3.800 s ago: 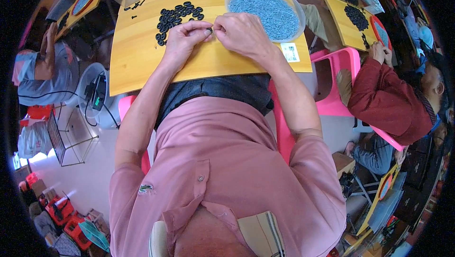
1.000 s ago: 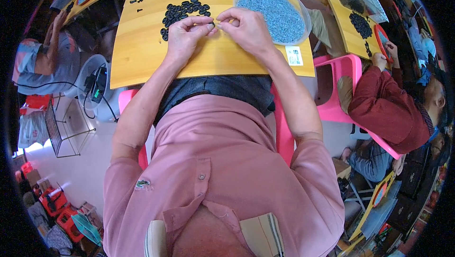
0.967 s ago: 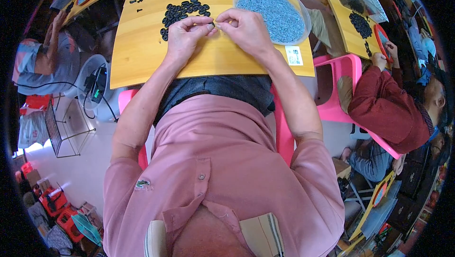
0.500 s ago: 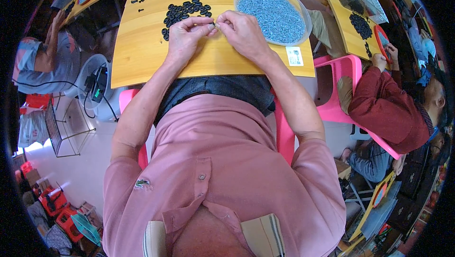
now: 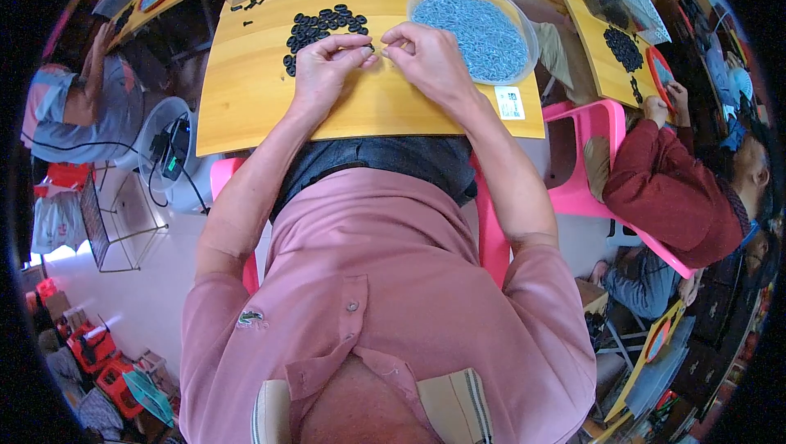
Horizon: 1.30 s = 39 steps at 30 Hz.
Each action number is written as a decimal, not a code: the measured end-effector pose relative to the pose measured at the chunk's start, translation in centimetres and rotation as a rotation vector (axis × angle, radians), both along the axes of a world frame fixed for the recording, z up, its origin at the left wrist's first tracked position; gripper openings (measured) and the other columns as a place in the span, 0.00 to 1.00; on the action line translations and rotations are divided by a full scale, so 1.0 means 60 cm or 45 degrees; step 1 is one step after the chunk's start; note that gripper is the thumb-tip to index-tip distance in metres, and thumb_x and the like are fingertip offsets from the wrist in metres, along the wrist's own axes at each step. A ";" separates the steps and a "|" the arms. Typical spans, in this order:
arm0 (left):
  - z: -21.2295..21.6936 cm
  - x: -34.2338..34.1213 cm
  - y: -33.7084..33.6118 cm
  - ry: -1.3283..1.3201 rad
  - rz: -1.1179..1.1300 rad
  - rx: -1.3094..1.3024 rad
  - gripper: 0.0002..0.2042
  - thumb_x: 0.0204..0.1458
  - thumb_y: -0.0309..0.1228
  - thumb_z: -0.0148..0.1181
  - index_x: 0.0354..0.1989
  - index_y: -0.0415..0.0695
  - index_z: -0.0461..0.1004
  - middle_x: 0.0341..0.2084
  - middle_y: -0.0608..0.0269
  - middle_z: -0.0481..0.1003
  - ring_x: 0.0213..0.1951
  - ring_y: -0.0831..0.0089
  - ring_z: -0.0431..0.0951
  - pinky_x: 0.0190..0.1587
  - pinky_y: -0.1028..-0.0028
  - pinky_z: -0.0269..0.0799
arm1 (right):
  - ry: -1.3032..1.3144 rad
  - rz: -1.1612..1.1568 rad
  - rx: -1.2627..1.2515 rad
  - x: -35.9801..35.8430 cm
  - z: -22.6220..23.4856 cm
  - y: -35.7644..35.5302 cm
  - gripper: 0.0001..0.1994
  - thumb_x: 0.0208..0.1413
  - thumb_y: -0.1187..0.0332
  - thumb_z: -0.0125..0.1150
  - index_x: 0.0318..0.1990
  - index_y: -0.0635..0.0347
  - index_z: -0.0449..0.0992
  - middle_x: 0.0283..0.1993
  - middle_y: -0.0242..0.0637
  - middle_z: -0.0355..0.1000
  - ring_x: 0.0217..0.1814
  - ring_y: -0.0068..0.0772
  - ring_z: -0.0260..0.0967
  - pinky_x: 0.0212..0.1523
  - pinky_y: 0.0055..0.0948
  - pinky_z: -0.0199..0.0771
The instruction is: The person assembles small components by taking metal pins from a bowl, inserting them into black plastic pieces by hand, and placing the assembled pieces onto the table.
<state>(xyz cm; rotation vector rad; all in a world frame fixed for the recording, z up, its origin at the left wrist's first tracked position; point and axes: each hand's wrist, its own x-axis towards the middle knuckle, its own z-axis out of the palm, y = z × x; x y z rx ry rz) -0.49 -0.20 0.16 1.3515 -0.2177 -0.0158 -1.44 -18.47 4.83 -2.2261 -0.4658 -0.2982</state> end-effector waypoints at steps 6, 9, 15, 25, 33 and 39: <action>0.002 -0.001 0.002 -0.013 -0.024 0.039 0.10 0.52 0.21 0.61 0.42 0.32 0.78 0.32 0.55 0.81 0.35 0.76 0.81 0.41 0.79 0.76 | -0.080 0.038 -0.043 -0.001 0.000 0.005 0.08 0.52 0.70 0.63 0.39 0.64 0.80 0.29 0.38 0.77 0.27 0.22 0.70 0.30 0.25 0.70; 0.004 -0.003 0.001 0.000 -0.038 0.016 0.10 0.52 0.21 0.62 0.42 0.31 0.78 0.32 0.54 0.81 0.34 0.76 0.81 0.41 0.80 0.76 | -0.087 0.054 -0.057 -0.001 0.000 0.004 0.08 0.53 0.70 0.62 0.38 0.64 0.80 0.30 0.39 0.77 0.27 0.25 0.72 0.31 0.26 0.71; 0.000 -0.002 -0.001 -0.007 -0.042 0.099 0.09 0.52 0.20 0.62 0.41 0.32 0.78 0.32 0.56 0.81 0.34 0.75 0.81 0.41 0.79 0.76 | -0.143 0.108 -0.104 0.004 -0.010 0.001 0.08 0.54 0.70 0.59 0.37 0.66 0.77 0.31 0.42 0.76 0.29 0.33 0.73 0.33 0.30 0.71; 0.005 -0.004 -0.001 -0.019 -0.039 0.080 0.09 0.52 0.20 0.62 0.41 0.32 0.78 0.33 0.55 0.81 0.36 0.74 0.81 0.42 0.79 0.76 | 0.030 0.039 -0.044 -0.005 0.006 0.006 0.10 0.54 0.69 0.60 0.39 0.66 0.78 0.26 0.38 0.74 0.26 0.26 0.69 0.31 0.27 0.70; 0.007 0.002 0.004 0.103 0.004 -0.043 0.11 0.52 0.19 0.61 0.44 0.31 0.76 0.34 0.53 0.80 0.37 0.71 0.82 0.43 0.77 0.76 | 0.042 -0.103 0.045 -0.010 0.022 0.008 0.09 0.51 0.68 0.63 0.38 0.64 0.80 0.32 0.42 0.78 0.28 0.31 0.75 0.34 0.30 0.75; 0.010 -0.001 0.003 0.087 -0.030 -0.051 0.10 0.52 0.21 0.61 0.42 0.31 0.78 0.31 0.54 0.81 0.35 0.75 0.82 0.43 0.79 0.75 | -0.106 0.015 -0.037 -0.003 0.003 0.014 0.10 0.52 0.70 0.64 0.41 0.64 0.79 0.27 0.34 0.75 0.24 0.20 0.66 0.29 0.22 0.69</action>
